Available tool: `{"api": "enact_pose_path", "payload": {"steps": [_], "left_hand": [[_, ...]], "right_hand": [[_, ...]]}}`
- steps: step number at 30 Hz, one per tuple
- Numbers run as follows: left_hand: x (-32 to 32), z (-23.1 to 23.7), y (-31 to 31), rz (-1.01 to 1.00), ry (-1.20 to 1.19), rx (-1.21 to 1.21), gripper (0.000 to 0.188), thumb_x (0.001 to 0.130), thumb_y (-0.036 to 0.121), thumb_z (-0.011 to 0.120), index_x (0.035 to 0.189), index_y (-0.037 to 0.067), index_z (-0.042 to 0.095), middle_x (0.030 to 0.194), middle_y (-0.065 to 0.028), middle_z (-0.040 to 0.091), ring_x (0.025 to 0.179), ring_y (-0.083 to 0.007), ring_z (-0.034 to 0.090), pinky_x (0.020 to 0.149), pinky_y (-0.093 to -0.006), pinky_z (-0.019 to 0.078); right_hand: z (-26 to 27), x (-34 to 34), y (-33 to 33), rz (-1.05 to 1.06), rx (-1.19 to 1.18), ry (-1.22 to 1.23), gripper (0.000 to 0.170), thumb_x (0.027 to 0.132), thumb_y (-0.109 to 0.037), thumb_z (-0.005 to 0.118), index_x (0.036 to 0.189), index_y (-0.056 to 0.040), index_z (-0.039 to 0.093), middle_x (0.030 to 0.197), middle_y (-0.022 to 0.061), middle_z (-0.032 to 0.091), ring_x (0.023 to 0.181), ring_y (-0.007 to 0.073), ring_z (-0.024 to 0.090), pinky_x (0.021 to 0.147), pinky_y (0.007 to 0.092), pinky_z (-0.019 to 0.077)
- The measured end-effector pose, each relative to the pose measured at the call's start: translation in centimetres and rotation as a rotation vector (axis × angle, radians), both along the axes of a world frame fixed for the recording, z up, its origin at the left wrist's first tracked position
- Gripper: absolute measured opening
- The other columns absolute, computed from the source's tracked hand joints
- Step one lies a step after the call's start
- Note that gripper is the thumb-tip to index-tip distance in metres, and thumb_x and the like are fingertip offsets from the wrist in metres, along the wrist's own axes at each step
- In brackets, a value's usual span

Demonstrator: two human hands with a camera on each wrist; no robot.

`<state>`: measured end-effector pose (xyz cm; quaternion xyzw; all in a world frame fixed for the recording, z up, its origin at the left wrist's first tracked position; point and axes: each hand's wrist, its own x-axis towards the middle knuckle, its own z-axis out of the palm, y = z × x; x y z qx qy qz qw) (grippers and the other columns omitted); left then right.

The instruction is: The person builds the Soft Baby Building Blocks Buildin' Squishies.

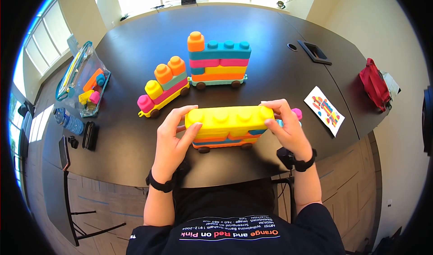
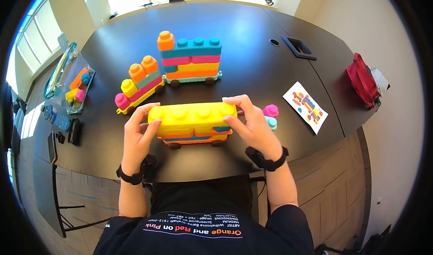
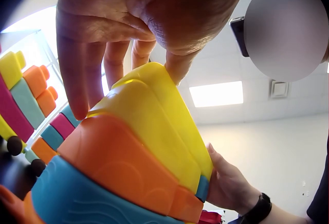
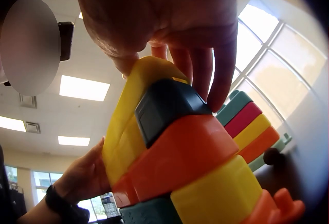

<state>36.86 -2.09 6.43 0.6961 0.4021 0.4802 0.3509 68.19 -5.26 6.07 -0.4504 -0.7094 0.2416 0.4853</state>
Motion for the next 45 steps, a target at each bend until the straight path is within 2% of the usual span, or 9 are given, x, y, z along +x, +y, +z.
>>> {"api": "enact_pose_path", "payload": {"steps": [3, 9, 16, 24, 28, 31, 33, 35, 45], "left_hand": [[0.0, 0.1, 0.0, 0.000, 0.010, 0.005, 0.036, 0.098, 0.016, 0.074, 0.131, 0.006, 0.068, 0.118, -0.0111, 0.071, 0.111, -0.0230, 0.070, 0.095, -0.0395, 0.0619], [0.1, 0.1, 0.0, -0.002, 0.017, 0.014, 0.036, 0.097, 0.015, 0.075, 0.131, 0.006, 0.068, 0.118, -0.0114, 0.071, 0.111, -0.0235, 0.071, 0.093, -0.0391, 0.0622], [0.1, 0.0, 0.1, -0.005, 0.006, 0.033, 0.036, 0.097, 0.014, 0.075, 0.132, 0.006, 0.068, 0.118, -0.0106, 0.071, 0.111, -0.0234, 0.072, 0.093, -0.0388, 0.0622], [0.1, 0.0, 0.2, -0.011, 0.009, 0.041, 0.036, 0.098, 0.014, 0.075, 0.131, 0.006, 0.068, 0.119, -0.0103, 0.071, 0.111, -0.0232, 0.072, 0.091, -0.0383, 0.0619], [0.1, 0.0, 0.2, -0.019, -0.001, 0.037, 0.035, 0.098, 0.014, 0.075, 0.131, 0.006, 0.067, 0.119, -0.0106, 0.071, 0.109, -0.0235, 0.072, 0.091, -0.0377, 0.0618], [0.1, 0.0, 0.1, -0.018, 0.001, 0.052, 0.035, 0.098, 0.014, 0.075, 0.131, 0.005, 0.067, 0.119, -0.0111, 0.071, 0.108, -0.0239, 0.073, 0.090, -0.0371, 0.0618], [0.1, 0.0, 0.1, -0.015, 0.005, 0.054, 0.034, 0.098, 0.014, 0.075, 0.130, 0.004, 0.067, 0.119, -0.0113, 0.071, 0.108, -0.0239, 0.073, 0.090, -0.0370, 0.0617], [0.2, 0.0, 0.1, -0.013, 0.008, 0.057, 0.034, 0.098, 0.015, 0.075, 0.130, 0.004, 0.067, 0.118, -0.0115, 0.071, 0.108, -0.0240, 0.073, 0.090, -0.0368, 0.0617], [0.4, 0.1, 0.2, -0.021, 0.001, 0.038, 0.034, 0.099, 0.016, 0.075, 0.130, 0.004, 0.067, 0.118, -0.0115, 0.071, 0.108, -0.0243, 0.073, 0.089, -0.0365, 0.0616]], "right_hand": [[1.5, 2.6, 0.0, -0.011, 0.013, -0.131, 0.047, 0.103, -0.032, 0.070, 0.141, -0.0047, 0.060, 0.128, 0.0110, 0.071, 0.116, 0.0238, 0.070, 0.096, 0.0370, 0.0549], [1.0, 8.4, -0.7, -0.377, -0.154, -0.563, 0.031, 0.093, -0.018, 0.079, 0.116, -0.0003, 0.071, 0.110, 0.0151, 0.071, 0.099, 0.0328, 0.069, 0.088, 0.0389, 0.0555], [-1.2, 10.7, -1.3, -0.250, -0.252, -0.685, 0.035, 0.082, -0.014, 0.085, 0.110, -0.0008, 0.072, 0.106, 0.0135, 0.069, 0.100, 0.0320, 0.067, 0.090, 0.0406, 0.0551], [-2.7, 9.9, -2.1, -0.253, -0.143, -0.681, 0.045, 0.070, -0.006, 0.090, 0.110, -0.0001, 0.071, 0.122, 0.0125, 0.067, 0.114, 0.0349, 0.064, 0.097, 0.0425, 0.0546], [-1.8, 9.2, -2.0, -0.246, -0.087, -0.753, 0.047, 0.073, -0.008, 0.091, 0.115, -0.0010, 0.070, 0.119, 0.0129, 0.070, 0.108, 0.0309, 0.067, 0.094, 0.0399, 0.0554], [1.6, 7.1, -1.7, -0.293, -0.054, -0.378, 0.050, 0.082, -0.011, 0.090, 0.125, -0.0012, 0.067, 0.106, 0.0097, 0.073, 0.095, 0.0200, 0.069, 0.088, 0.0341, 0.0547], [4.0, 4.5, -1.4, -0.234, -0.018, -0.082, 0.049, 0.085, -0.014, 0.087, 0.128, -0.0011, 0.067, 0.110, 0.0097, 0.072, 0.100, 0.0209, 0.069, 0.090, 0.0355, 0.0548], [5.5, 2.6, -0.1, -0.039, 0.257, -0.123, 0.048, 0.089, -0.017, 0.085, 0.131, -0.0020, 0.067, 0.115, 0.0114, 0.071, 0.102, 0.0233, 0.069, 0.091, 0.0365, 0.0552], [6.6, -5.0, 1.9, 0.090, 0.263, -0.424, 0.043, 0.086, -0.014, 0.085, 0.126, -0.0057, 0.073, 0.113, 0.0131, 0.069, 0.099, 0.0288, 0.068, 0.086, 0.0373, 0.0556]]}}
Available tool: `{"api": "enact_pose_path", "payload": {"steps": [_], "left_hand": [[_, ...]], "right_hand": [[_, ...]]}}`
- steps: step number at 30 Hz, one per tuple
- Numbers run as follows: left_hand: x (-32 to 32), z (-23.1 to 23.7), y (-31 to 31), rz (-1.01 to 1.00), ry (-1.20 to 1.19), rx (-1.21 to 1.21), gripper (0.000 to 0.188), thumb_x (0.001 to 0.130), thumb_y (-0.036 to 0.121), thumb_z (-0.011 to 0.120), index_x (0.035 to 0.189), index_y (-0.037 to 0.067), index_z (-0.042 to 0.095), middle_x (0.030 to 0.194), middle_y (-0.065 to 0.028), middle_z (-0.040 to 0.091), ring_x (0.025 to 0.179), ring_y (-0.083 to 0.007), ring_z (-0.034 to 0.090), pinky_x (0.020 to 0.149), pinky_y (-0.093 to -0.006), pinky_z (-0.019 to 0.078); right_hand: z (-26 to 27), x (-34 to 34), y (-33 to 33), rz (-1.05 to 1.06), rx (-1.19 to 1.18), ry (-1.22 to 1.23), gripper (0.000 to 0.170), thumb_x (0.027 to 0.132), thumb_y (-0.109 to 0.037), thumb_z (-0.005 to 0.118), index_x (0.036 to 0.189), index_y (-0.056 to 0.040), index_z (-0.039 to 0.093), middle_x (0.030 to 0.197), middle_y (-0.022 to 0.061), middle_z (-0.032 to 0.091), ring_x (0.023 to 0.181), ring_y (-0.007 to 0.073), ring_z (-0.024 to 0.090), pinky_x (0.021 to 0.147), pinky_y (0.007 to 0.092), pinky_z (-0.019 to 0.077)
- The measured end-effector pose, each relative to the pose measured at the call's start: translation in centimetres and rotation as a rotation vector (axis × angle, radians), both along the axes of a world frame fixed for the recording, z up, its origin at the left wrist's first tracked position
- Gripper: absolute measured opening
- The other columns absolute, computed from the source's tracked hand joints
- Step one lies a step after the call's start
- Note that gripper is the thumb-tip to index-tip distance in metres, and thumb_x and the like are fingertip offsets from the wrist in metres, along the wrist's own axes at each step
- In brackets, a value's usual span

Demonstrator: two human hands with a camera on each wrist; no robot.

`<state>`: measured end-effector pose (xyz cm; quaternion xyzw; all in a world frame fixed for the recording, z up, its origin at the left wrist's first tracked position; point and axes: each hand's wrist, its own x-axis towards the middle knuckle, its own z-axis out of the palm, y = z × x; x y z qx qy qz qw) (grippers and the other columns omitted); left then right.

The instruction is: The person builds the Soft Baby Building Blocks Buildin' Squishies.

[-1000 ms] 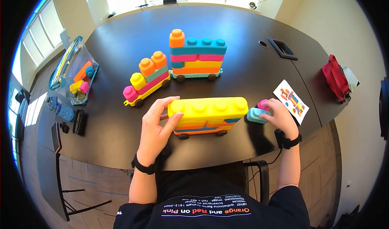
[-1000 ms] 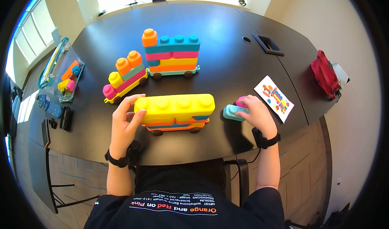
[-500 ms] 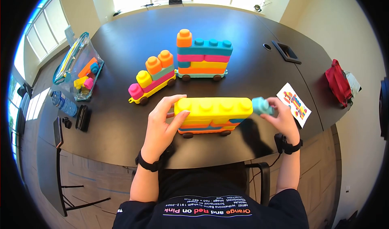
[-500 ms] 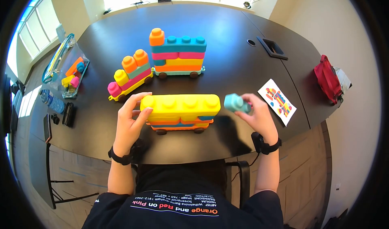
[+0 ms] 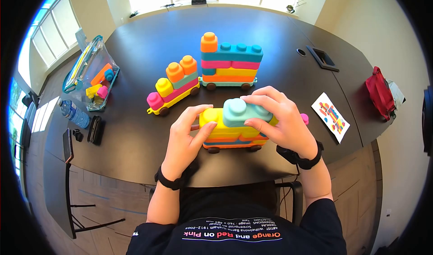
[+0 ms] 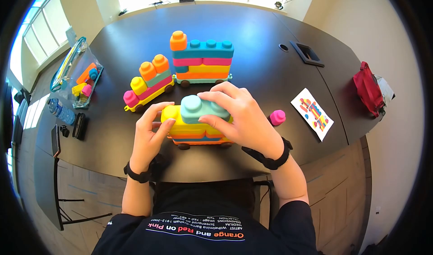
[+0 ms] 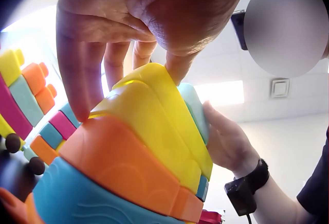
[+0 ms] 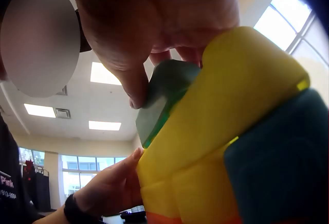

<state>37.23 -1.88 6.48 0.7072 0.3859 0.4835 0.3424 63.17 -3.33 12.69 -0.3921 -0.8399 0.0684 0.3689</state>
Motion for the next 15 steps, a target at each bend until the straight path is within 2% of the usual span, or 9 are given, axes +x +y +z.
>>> {"api": "enact_pose_path", "payload": {"steps": [4, 6, 7, 9, 10, 12, 13, 14, 15], "left_hand": [[0.1, 0.1, 0.0, -0.005, 0.021, 0.027, 0.034, 0.099, 0.016, 0.075, 0.130, 0.004, 0.066, 0.118, -0.0117, 0.071, 0.108, -0.0248, 0.073, 0.089, -0.0367, 0.0616], [0.2, -0.1, 0.0, -0.003, 0.020, 0.032, 0.034, 0.099, 0.016, 0.075, 0.130, 0.004, 0.066, 0.118, -0.0117, 0.071, 0.107, -0.0248, 0.073, 0.089, -0.0367, 0.0616], [0.2, -0.2, 0.0, 0.003, 0.018, 0.038, 0.034, 0.099, 0.016, 0.075, 0.130, 0.005, 0.067, 0.118, -0.0117, 0.071, 0.107, -0.0248, 0.073, 0.089, -0.0368, 0.0616], [0.3, 0.0, -0.1, 0.006, 0.019, 0.037, 0.034, 0.099, 0.016, 0.075, 0.130, 0.005, 0.067, 0.118, -0.0117, 0.071, 0.107, -0.0248, 0.073, 0.089, -0.0368, 0.0616], [0.3, 0.0, -0.1, 0.006, 0.022, 0.036, 0.034, 0.099, 0.016, 0.075, 0.130, 0.005, 0.067, 0.118, -0.0118, 0.071, 0.107, -0.0249, 0.073, 0.089, -0.0368, 0.0616], [0.3, 0.1, -0.1, 0.004, 0.023, 0.031, 0.034, 0.099, 0.015, 0.075, 0.130, 0.005, 0.067, 0.117, -0.0117, 0.071, 0.107, -0.0250, 0.073, 0.089, -0.0368, 0.0616], [0.3, 0.1, -0.1, 0.003, 0.023, 0.026, 0.034, 0.099, 0.015, 0.075, 0.130, 0.005, 0.067, 0.117, -0.0117, 0.070, 0.107, -0.0251, 0.073, 0.089, -0.0369, 0.0616], [0.3, 0.1, -0.1, -0.001, 0.024, 0.030, 0.034, 0.099, 0.015, 0.075, 0.130, 0.005, 0.067, 0.117, -0.0117, 0.070, 0.107, -0.0251, 0.073, 0.089, -0.0369, 0.0616], [0.3, 0.1, -0.1, -0.001, 0.026, 0.029, 0.034, 0.098, 0.015, 0.075, 0.130, 0.005, 0.067, 0.117, -0.0117, 0.071, 0.108, -0.0250, 0.073, 0.090, -0.0369, 0.0616]], "right_hand": [[-0.4, 0.1, 0.0, -0.004, -0.012, 0.018, 0.042, 0.086, -0.014, 0.085, 0.125, -0.0065, 0.073, 0.113, 0.0128, 0.069, 0.099, 0.0293, 0.068, 0.086, 0.0377, 0.0556], [-0.8, 0.1, -0.1, -0.026, -0.023, 0.045, 0.042, 0.089, -0.025, 0.085, 0.126, -0.0106, 0.073, 0.112, 0.0083, 0.070, 0.100, 0.0282, 0.067, 0.091, 0.0398, 0.0486], [-0.8, 0.2, 0.0, -0.026, -0.022, 0.044, 0.042, 0.089, -0.025, 0.085, 0.126, -0.0106, 0.073, 0.112, 0.0083, 0.070, 0.100, 0.0282, 0.067, 0.091, 0.0398, 0.0486], [-0.8, 0.7, -0.1, 0.003, -0.010, -0.036, 0.052, 0.096, -0.029, 0.078, 0.142, -0.0102, 0.065, 0.131, 0.0128, 0.069, 0.116, 0.0311, 0.066, 0.102, 0.0421, 0.0487], [-1.2, 1.3, 0.2, 0.002, -0.009, -0.034, 0.052, 0.096, -0.029, 0.078, 0.142, -0.0102, 0.065, 0.131, 0.0128, 0.069, 0.116, 0.0311, 0.066, 0.102, 0.0421, 0.0487], [-2.1, 3.4, 0.8, 0.137, -0.181, 0.253, 0.060, 0.105, -0.033, 0.065, 0.158, -0.0076, 0.050, 0.154, 0.0180, 0.057, 0.136, 0.0336, 0.058, 0.117, 0.0443, 0.0418], [-1.7, 4.7, 0.3, 0.114, -0.317, 0.291, 0.063, 0.111, -0.037, 0.053, 0.164, -0.0042, 0.039, 0.166, 0.0200, 0.044, 0.147, 0.0350, 0.048, 0.124, 0.0445, 0.0350], [-1.7, 6.2, 0.1, -0.001, -0.354, 0.258, 0.062, 0.111, -0.036, 0.053, 0.163, -0.0038, 0.040, 0.163, 0.0201, 0.047, 0.148, 0.0347, 0.049, 0.123, 0.0430, 0.0365], [-2.5, 8.7, 0.5, -0.142, -0.283, 0.075, 0.061, 0.108, -0.034, 0.061, 0.159, -0.0039, 0.046, 0.160, 0.0217, 0.050, 0.142, 0.0369, 0.054, 0.119, 0.0414, 0.0418]]}}
